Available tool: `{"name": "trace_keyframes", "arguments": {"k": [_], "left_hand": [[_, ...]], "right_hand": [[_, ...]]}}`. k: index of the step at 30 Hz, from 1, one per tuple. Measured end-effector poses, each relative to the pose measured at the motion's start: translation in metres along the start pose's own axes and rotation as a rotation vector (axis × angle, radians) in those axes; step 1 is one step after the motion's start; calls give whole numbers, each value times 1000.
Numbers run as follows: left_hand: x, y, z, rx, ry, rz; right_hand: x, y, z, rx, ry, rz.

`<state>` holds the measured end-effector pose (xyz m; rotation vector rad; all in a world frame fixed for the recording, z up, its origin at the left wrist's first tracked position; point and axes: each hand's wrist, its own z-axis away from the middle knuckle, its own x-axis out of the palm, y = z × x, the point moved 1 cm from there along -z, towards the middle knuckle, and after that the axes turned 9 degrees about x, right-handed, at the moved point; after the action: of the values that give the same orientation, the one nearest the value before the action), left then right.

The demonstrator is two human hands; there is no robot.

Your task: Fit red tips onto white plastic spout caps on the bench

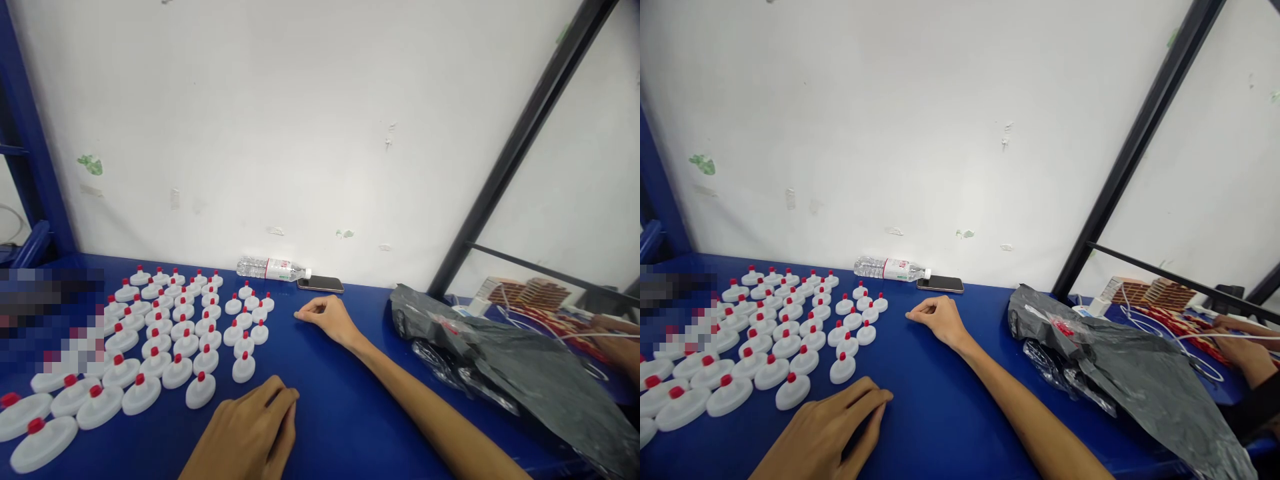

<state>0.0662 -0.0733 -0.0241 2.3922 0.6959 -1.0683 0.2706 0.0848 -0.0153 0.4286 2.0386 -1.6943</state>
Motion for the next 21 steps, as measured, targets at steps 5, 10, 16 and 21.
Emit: {"name": "trace_keyframes", "arguments": {"k": [5,10,16,21], "left_hand": [[-1,0,0,-7,-29,-4],[1,-1,0,-7,-27,-6],[0,-1,-1,-17,-33,-2],[0,0,0,-9,-39,-8]], "right_hand": [[1,-2,3,5,43,8],[0,-2,2,-10,89,34],[1,-3,2,-36,45,49],[3,-2,2,-46,21,67]]}}
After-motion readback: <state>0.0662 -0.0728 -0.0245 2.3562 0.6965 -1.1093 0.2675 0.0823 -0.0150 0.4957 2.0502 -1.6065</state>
